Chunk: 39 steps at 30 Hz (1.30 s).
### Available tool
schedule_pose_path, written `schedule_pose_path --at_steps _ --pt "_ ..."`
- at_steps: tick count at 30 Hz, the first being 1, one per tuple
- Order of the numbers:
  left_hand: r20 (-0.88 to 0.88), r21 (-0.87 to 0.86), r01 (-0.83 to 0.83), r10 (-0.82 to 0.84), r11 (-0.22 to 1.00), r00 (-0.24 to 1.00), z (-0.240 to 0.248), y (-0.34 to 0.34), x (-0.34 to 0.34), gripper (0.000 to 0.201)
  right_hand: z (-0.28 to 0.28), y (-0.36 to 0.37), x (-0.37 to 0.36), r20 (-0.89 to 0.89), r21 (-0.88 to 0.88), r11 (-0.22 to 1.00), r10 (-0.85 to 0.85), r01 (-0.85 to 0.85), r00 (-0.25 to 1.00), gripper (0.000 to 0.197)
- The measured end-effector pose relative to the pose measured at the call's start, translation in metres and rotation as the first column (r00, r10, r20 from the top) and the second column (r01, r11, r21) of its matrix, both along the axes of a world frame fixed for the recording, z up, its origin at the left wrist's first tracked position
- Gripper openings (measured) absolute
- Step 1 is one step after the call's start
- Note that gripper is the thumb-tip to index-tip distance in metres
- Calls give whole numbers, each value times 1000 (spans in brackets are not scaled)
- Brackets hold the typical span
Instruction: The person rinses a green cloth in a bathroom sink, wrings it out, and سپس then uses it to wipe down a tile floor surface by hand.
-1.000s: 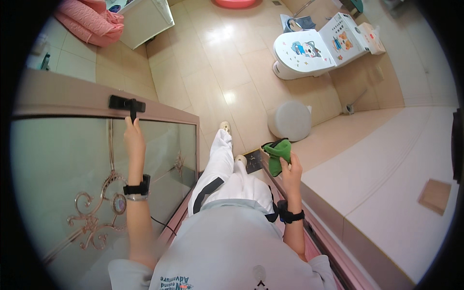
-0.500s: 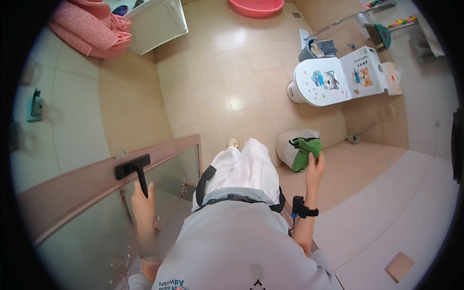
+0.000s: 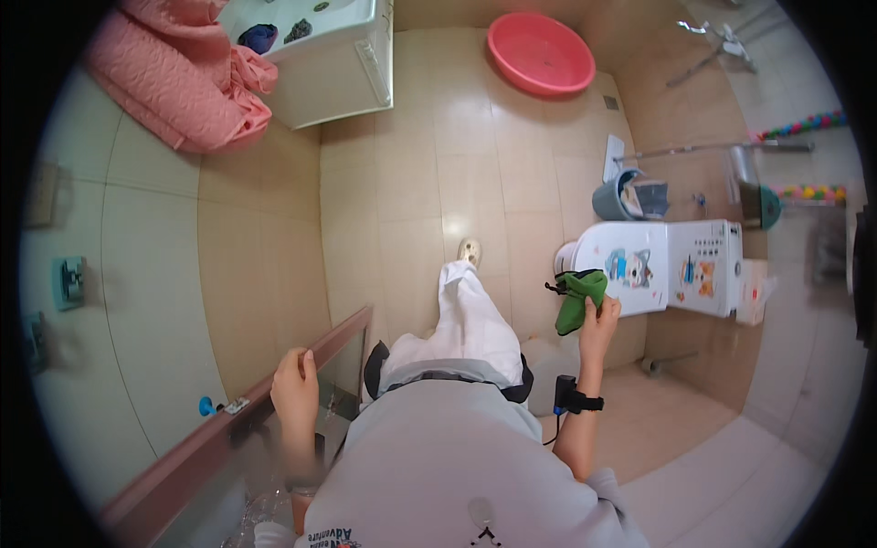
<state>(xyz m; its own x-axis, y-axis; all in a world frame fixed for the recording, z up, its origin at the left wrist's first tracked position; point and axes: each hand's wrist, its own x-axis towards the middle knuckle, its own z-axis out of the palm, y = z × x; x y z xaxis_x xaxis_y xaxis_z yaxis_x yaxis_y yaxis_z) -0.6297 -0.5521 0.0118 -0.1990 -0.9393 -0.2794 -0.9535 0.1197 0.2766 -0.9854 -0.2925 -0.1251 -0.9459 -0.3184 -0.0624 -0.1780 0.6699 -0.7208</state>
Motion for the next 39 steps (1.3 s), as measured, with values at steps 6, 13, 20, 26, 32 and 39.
schedule_pose_path --at_steps 6,13,20,26,32,39 --pt "-41 44 -105 107 993 993 -15 -105 -160 24 7 -138 -183 -141 -55 984 158 -168 977 20" --pt "-19 74 -245 247 967 969 -43 -245 -254 24 5 -298 -323 -117 -65 967 239 -248 964 20" --pt "-19 20 -272 272 962 962 -79 -418 -337 25 -12 -450 -412 -119 -8 979 202 -205 972 20" --pt "-167 3 -151 149 989 975 -92 -595 -453 24 -21 -589 -478 -119 -99 973 196 -208 973 20" --pt "-341 -67 -123 93 990 936 -76 -734 -575 23 1 -760 -566 136 -291 898 381 -331 914 20" --pt "-530 70 -94 117 993 840 -60 -849 -718 24 38 -978 -671 249 -392 661 746 -640 618 27"
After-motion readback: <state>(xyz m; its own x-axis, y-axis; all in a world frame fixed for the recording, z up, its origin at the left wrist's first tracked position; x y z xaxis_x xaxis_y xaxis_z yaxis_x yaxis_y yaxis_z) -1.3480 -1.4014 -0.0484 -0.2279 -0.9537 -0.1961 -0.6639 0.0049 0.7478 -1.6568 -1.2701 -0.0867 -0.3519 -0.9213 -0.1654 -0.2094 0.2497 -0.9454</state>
